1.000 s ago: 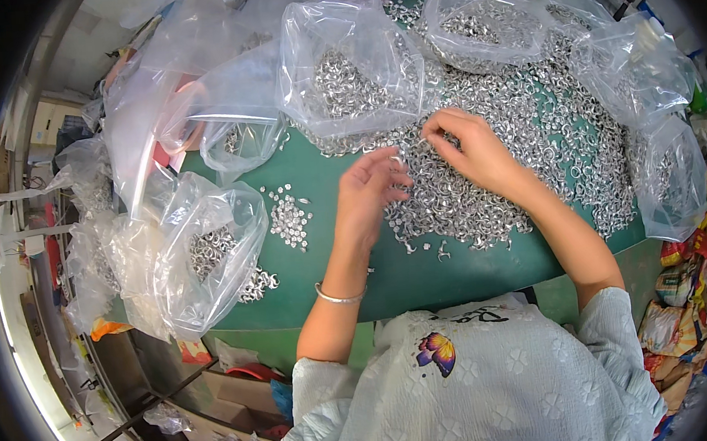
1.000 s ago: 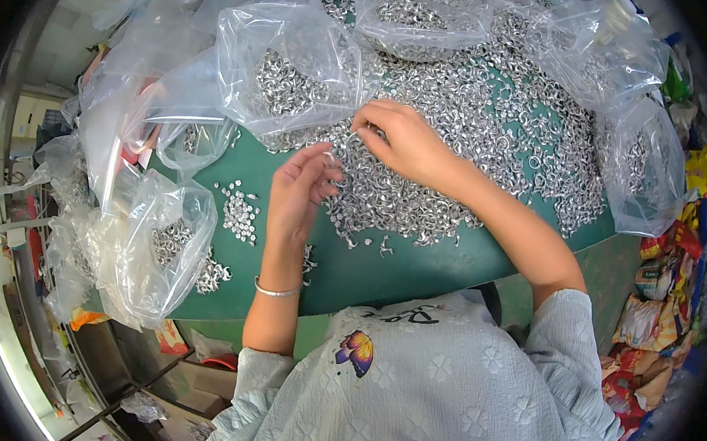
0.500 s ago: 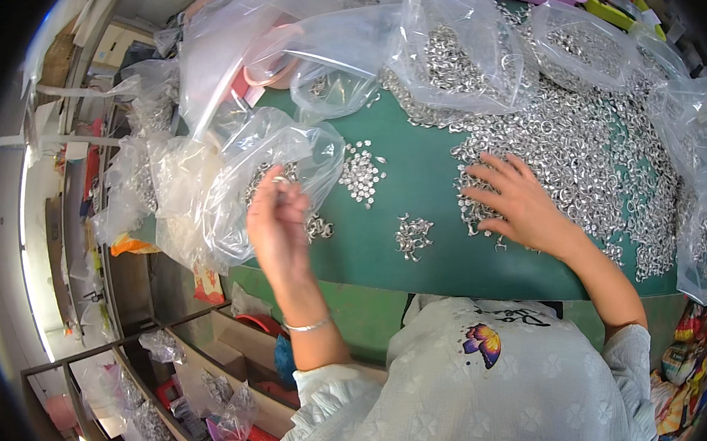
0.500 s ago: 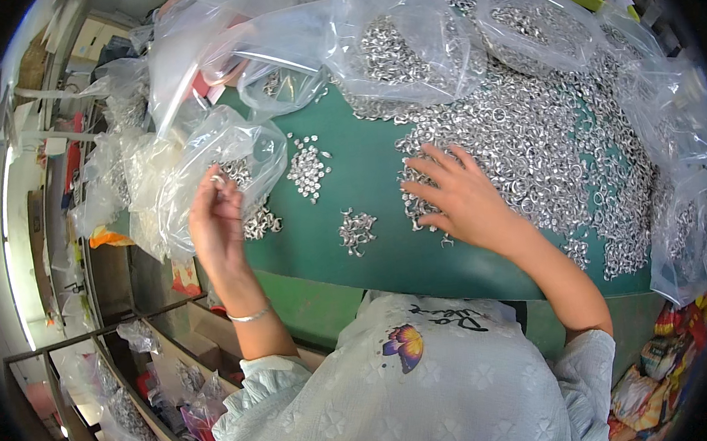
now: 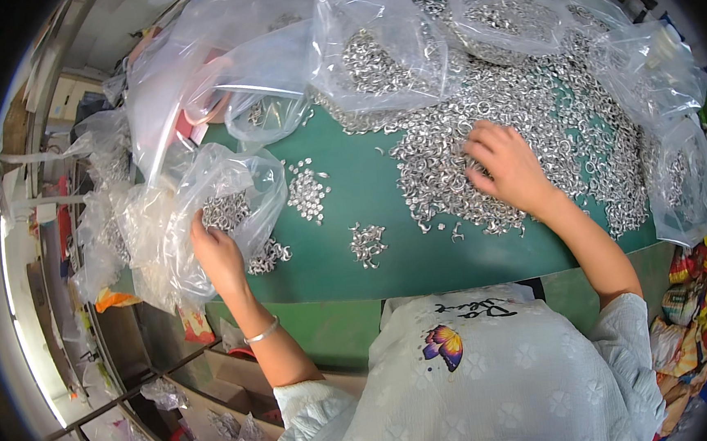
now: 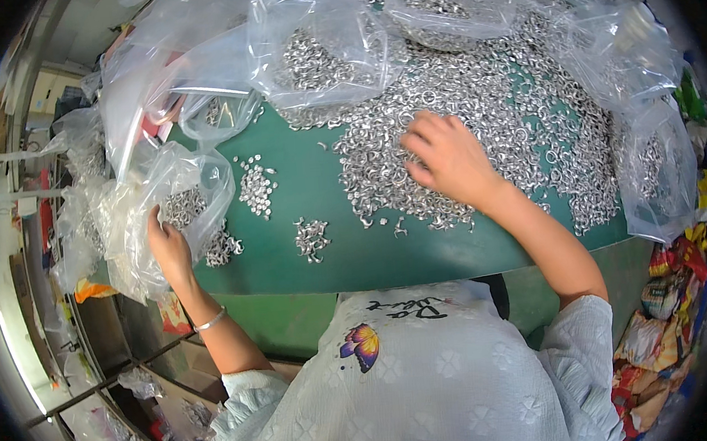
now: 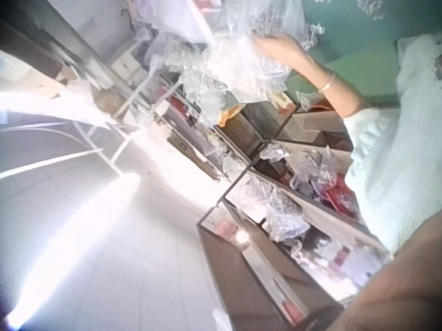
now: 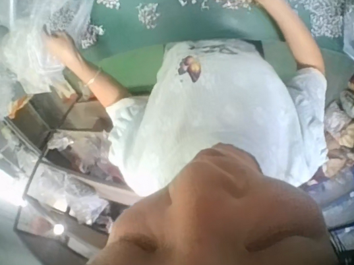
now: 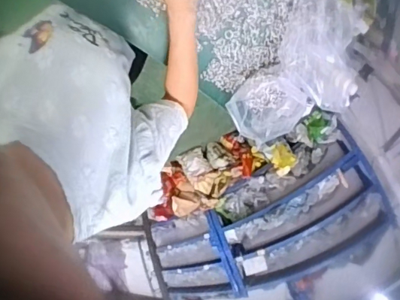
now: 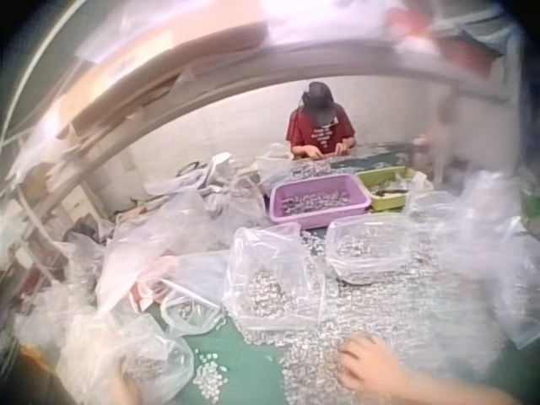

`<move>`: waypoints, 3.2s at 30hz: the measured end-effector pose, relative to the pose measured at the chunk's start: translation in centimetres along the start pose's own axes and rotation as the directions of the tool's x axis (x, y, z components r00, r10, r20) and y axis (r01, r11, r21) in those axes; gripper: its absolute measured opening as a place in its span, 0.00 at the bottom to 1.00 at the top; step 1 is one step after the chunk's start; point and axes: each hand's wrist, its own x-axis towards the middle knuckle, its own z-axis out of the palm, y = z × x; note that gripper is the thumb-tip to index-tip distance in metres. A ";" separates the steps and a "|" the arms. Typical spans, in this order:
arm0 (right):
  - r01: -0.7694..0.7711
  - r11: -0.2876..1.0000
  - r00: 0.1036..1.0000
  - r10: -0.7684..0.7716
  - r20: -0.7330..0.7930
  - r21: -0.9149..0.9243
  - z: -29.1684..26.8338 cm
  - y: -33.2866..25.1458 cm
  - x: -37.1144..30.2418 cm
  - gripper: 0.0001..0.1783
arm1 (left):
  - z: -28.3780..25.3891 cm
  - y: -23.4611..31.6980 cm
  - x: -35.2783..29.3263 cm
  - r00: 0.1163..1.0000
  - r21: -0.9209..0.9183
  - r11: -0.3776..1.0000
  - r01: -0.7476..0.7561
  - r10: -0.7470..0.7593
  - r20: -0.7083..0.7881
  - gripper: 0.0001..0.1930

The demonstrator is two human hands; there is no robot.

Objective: The person sorts small metal jewelry hooks by hand on a green workspace, picking through a large pile and moving selected items into various plastic bags and containers.

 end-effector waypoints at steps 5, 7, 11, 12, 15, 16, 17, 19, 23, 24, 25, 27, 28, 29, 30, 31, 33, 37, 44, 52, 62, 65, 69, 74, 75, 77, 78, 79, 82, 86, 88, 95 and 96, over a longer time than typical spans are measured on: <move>-0.147 0.989 0.976 0.144 -0.163 -0.009 -1.5 2.1 -1.5 0.08 | -1.3 12.0 -2.2 0.985 -0.497 0.865 0.067 0.022 0.171 0.15; -0.190 0.981 0.963 0.180 -0.200 -0.032 -2.1 2.4 -1.5 0.05 | 0.7 16.1 -3.9 0.906 -0.619 0.783 0.054 0.221 0.360 0.19; -0.237 0.970 0.949 0.243 -0.201 0.056 -2.9 1.8 -2.1 0.06 | 5.5 21.2 -6.5 0.799 -0.685 0.707 -0.178 0.510 0.319 0.25; -0.227 0.970 0.946 0.242 -0.215 0.093 -3.0 1.4 -2.1 0.07 | 5.4 22.7 -6.6 0.764 -0.694 0.684 -0.225 0.566 0.310 0.26; -0.192 0.974 0.964 0.210 -0.163 0.122 -2.7 0.0 -1.3 0.13 | 6.1 24.6 -8.4 0.646 -0.654 0.639 -0.404 0.706 0.291 0.25; -0.160 0.980 0.972 0.177 -0.157 0.116 -2.5 -0.3 -0.8 0.15 | 6.4 24.7 -8.4 0.655 -0.667 0.640 -0.383 0.697 0.292 0.24; -0.084 0.993 0.988 0.094 -0.123 0.081 -2.2 -0.4 -0.5 0.17 | 6.7 24.6 -8.4 0.666 -0.678 0.641 -0.360 0.685 0.294 0.23; -0.100 0.992 0.993 0.104 -0.054 0.075 -1.7 0.5 -1.0 0.18 | 6.9 24.4 -7.9 0.684 -0.688 0.634 -0.354 0.677 0.271 0.20; -0.114 0.992 0.987 0.118 -0.108 0.044 -1.9 2.1 -1.6 0.10 | 7.0 24.3 -8.0 0.705 -0.650 0.662 -0.372 0.658 0.265 0.19; -0.117 0.993 0.985 0.119 -0.122 0.024 -2.0 2.5 -1.7 0.08 | 6.9 24.3 -8.0 0.709 -0.650 0.669 -0.360 0.649 0.275 0.19; -0.154 0.987 0.968 0.161 -0.193 0.050 -2.3 2.6 -1.7 0.04 | 6.7 24.3 -7.9 0.713 -0.649 0.676 -0.348 0.641 0.285 0.19; -0.234 0.972 0.951 0.233 -0.203 0.020 -3.2 3.1 -2.2 0.04 | 6.8 24.2 -7.8 0.741 -0.639 0.697 -0.325 0.607 0.285 0.18; -0.273 0.962 0.940 0.268 -0.209 0.004 -3.6 3.4 -2.7 0.04 | 7.0 24.1 -7.8 0.766 -0.630 0.711 -0.313 0.581 0.275 0.18; -0.319 0.948 0.923 0.310 -0.227 -0.002 -3.9 3.8 -3.2 0.05 | 7.1 23.9 -7.8 0.790 -0.620 0.725 -0.301 0.554 0.265 0.18; -0.327 0.945 0.917 0.320 -0.239 0.010 -4.0 3.8 -3.3 0.06 | 7.4 23.8 -7.8 0.805 -0.602 0.735 -0.312 0.541 0.244 0.17; -0.335 0.942 0.911 0.329 -0.250 0.022 -4.1 3.6 -3.3 0.07 | 7.8 23.8 -7.6 0.819 -0.582 0.747 -0.322 0.528 0.223 0.17; -0.260 0.963 0.928 0.268 -0.259 0.065 -4.0 2.7 -2.8 0.13 | 8.7 23.7 -7.2 0.849 -0.558 0.765 -0.320 0.493 0.190 0.15; -0.074 0.997 0.997 0.075 -0.015 0.021 -2.3 1.1 -2.4 0.22 | 8.8 23.8 -6.6 0.843 -0.548 0.784 -0.292 0.482 0.239 0.13; -0.115 0.993 0.990 0.114 -0.084 -0.012 -1.8 2.7 -3.6 0.18 | 8.6 22.1 -5.8 0.869 -0.499 0.815 -0.293 0.445 0.215 0.14; -0.256 0.967 0.944 0.251 -0.215 0.002 -2.5 4.7 -3.6 0.16 | 5.9 25.0 -7.6 0.642 -0.646 0.613 -0.455 0.728 0.239 0.19; -0.374 0.909 0.880 0.410 -0.241 0.183 -4.9 4.9 -5.8 0.09 | 7.4 23.7 -8.7 0.744 -0.520 0.743 -0.422 0.611 0.270 0.12; -0.417 0.902 0.896 0.428 -0.114 0.113 -5.4 2.8 -6.3 0.12 | 6.7 25.2 -8.4 0.741 -0.631 0.675 -0.382 0.632 0.227 0.16; -0.289 0.955 0.945 0.296 -0.141 0.070 -4.4 1.8 -4.8 0.17 | 7.2 28.5 -8.7 0.648 -0.702 0.557 -0.443 0.741 0.179 0.20; -0.167 0.984 0.983 0.160 -0.093 -0.066 -2.2 2.8 -5.7 0.21 | 7.9 28.2 -9.5 0.576 -0.583 0.572 -0.577 0.791 0.207 0.22; -0.186 0.979 0.980 0.177 -0.095 -0.087 -2.4 3.2 -6.2 0.21 | 7.5 27.6 -9.3 0.559 -0.564 0.572 -0.596 0.799 0.221 0.22; -0.240 0.968 0.965 0.230 -0.123 -0.073 -2.7 3.8 -6.7 0.20 | 7.1 26.5 -9.2 0.574 -0.545 0.604 -0.581 0.779 0.253 0.22; -0.237 0.970 0.964 0.228 -0.135 -0.058 -2.8 4.0 -6.9 0.20 | 6.9 26.0 -9.1 0.580 -0.537 0.618 -0.574 0.770 0.267 0.22; -0.234 0.971 0.963 0.226 -0.146 -0.043 -2.9 4.2 -7.1 0.20 | 6.8 25.5 -8.8 0.598 -0.549 0.631 -0.548 0.755 0.271 0.19; -0.275 0.961 0.946 0.278 -0.167 0.040 -3.6 4.4 -7.0 0.17 | 6.7 23.8 -8.7 0.643 -0.559 0.655 -0.508 0.721 0.261 0.17; -0.312 0.940 0.931 0.332 -0.154 0.136 -4.2 4.1 -5.4 0.14 | 5.9 24.7 -7.5 0.707 -0.613 0.684 -0.397 0.653 0.271 0.16; -0.242 0.968 0.954 0.251 -0.165 0.070 -3.1 3.7 -3.3 0.12 | 6.6 26.2 -7.1 0.720 -0.617 0.681 -0.394 0.646 0.253 0.18; -0.160 0.979 0.987 0.156 -0.043 -0.125 -0.7 3.0 0.1 0.10 | 9.5 27.0 -6.7 0.696 -0.567 0.675 -0.471 0.680 0.232 0.18; -0.128 0.984 0.992 0.123 -0.041 -0.126 -0.9 3.1 0.2 0.10 | 9.3 26.7 -6.6 0.678 -0.562 0.670 -0.485 0.694 0.241 0.17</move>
